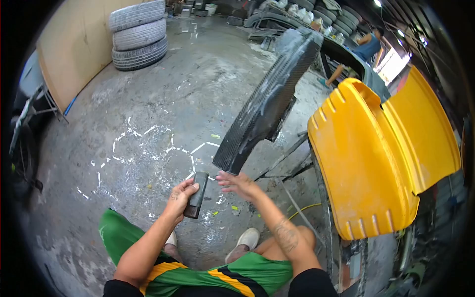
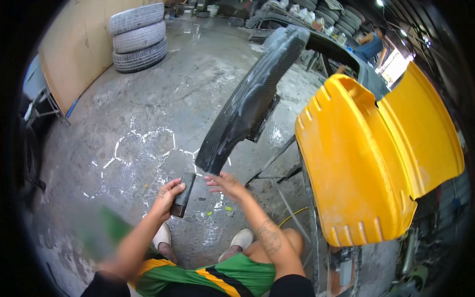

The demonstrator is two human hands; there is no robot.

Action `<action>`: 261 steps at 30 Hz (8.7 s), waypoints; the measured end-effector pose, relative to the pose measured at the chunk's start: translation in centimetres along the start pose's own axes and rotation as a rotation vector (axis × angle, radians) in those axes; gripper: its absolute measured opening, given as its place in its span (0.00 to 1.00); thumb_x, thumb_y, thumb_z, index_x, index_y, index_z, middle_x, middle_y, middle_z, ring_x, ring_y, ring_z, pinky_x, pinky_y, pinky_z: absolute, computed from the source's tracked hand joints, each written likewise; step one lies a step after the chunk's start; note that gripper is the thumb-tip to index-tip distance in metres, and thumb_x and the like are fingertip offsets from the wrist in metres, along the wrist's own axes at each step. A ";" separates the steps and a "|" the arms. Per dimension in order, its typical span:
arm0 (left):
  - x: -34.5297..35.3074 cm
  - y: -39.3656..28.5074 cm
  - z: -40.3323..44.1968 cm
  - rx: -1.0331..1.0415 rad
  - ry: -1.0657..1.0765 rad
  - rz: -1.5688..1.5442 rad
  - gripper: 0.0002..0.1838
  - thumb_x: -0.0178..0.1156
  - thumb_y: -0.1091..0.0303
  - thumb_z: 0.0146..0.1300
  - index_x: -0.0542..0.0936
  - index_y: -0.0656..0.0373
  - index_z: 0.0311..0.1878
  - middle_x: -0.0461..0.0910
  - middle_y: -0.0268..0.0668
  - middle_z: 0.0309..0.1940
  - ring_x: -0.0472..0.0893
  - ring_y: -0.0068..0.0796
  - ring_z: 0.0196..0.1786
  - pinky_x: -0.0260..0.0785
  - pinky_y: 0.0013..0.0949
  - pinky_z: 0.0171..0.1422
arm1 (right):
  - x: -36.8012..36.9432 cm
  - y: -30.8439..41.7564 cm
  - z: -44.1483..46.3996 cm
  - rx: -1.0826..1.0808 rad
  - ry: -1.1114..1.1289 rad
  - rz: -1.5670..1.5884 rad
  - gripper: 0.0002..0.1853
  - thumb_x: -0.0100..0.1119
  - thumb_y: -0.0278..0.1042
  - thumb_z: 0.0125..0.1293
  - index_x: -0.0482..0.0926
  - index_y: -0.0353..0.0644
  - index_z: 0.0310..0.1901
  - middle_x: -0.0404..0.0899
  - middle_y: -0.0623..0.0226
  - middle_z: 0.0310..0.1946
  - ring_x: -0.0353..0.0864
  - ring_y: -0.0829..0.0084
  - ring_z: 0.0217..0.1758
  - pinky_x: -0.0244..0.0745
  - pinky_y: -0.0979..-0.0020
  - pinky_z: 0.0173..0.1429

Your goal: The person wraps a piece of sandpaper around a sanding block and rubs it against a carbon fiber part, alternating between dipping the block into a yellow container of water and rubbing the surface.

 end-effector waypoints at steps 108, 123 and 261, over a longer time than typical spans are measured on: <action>0.8 -3.3 0.1 0.285 0.071 0.212 0.38 0.67 0.66 0.74 0.62 0.65 0.80 0.80 0.44 0.65 0.82 0.29 0.61 0.78 0.33 0.64 | 5.6 5.1 0.4 -0.428 -0.366 -0.115 0.16 0.83 0.36 0.60 0.88 0.43 0.47 0.87 0.73 0.44 0.85 0.74 0.51 0.78 0.68 0.62; 1.5 -1.9 -0.6 0.032 0.264 -0.349 0.32 0.55 0.50 0.81 0.65 0.52 0.81 0.71 0.40 0.73 0.74 0.31 0.70 0.67 0.36 0.74 | 6.3 2.9 1.7 -0.291 -0.161 0.187 0.08 0.77 0.38 0.68 0.85 0.49 0.43 0.84 0.81 0.38 0.80 0.85 0.42 0.72 0.78 0.47; 1.9 -2.3 -1.5 0.686 0.067 0.873 0.34 0.59 0.63 0.77 0.63 0.61 0.82 0.75 0.59 0.69 0.77 0.55 0.72 0.67 0.46 0.76 | 6.7 1.1 1.7 -0.258 -0.115 0.120 0.15 0.74 0.39 0.71 0.80 0.40 0.48 0.83 0.68 0.46 0.88 0.73 0.48 0.87 0.69 0.55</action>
Point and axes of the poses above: each hand's wrist, its own z-axis towards the middle knuckle, its own x-axis out of the palm, y = z × x, the point moved 3 cm from there along z, towards the middle knuckle
